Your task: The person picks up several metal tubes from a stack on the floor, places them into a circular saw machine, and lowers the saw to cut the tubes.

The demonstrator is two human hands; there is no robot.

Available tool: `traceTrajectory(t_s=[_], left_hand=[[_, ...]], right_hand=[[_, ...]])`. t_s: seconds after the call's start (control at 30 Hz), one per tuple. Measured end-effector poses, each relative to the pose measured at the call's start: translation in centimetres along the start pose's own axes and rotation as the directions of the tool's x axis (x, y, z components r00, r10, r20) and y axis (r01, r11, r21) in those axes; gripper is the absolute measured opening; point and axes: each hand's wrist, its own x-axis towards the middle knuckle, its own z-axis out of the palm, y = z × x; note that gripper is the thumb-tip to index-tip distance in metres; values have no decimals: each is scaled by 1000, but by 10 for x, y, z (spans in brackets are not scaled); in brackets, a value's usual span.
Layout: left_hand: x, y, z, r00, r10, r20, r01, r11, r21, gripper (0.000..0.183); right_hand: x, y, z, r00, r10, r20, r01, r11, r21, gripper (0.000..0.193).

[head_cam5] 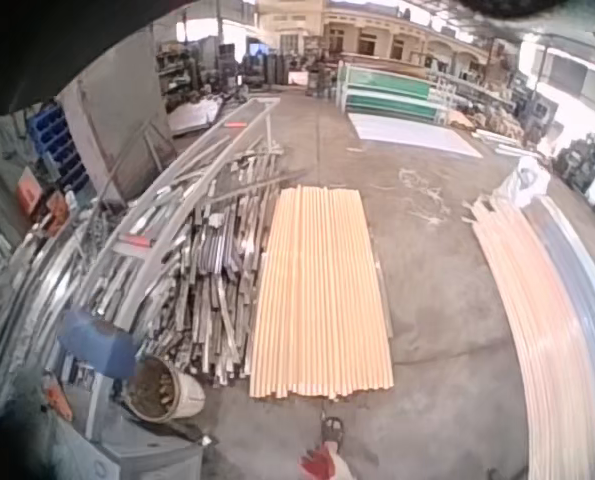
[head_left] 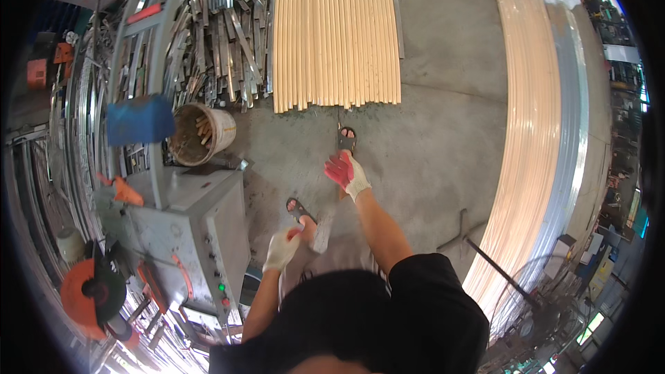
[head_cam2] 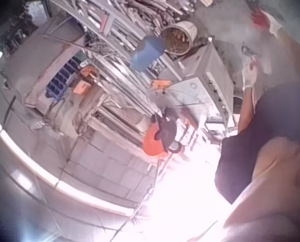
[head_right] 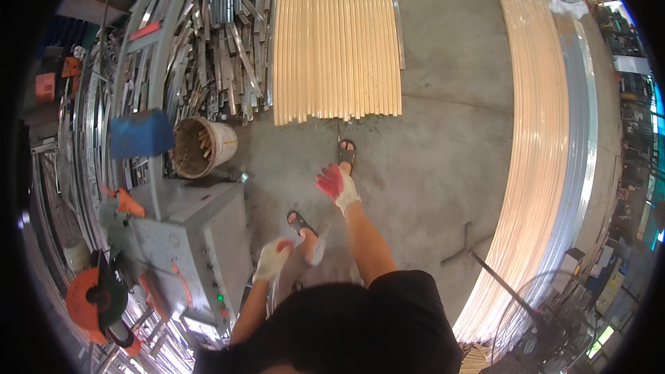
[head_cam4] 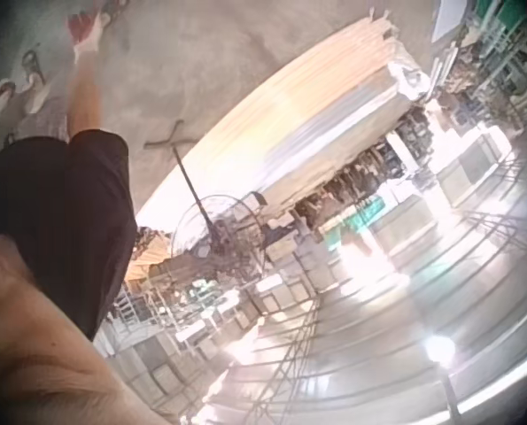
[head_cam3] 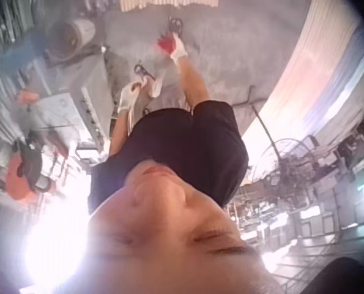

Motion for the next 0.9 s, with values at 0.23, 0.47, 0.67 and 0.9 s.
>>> traceTrajectory(t_s=[0.23,0.47,0.67,0.9], left_hand=[[2,-68,18,723,-689,-54,689,724,-5,30],[6,-41,59,422,-904,65,899,408,-157,35],[33,28,90,382,-912,147,923,372,-96,36],[53,27,79,316,-947,53,941,306,-148,34]], right_hand=[[315,-74,-129,969,-202,-141,203,979,-8,40],[517,-134,-188,872,-24,-489,66,995,69,56],[544,-123,-146,868,-140,-476,266,941,207,55],[550,-125,-180,866,-166,-472,281,942,184,46]])
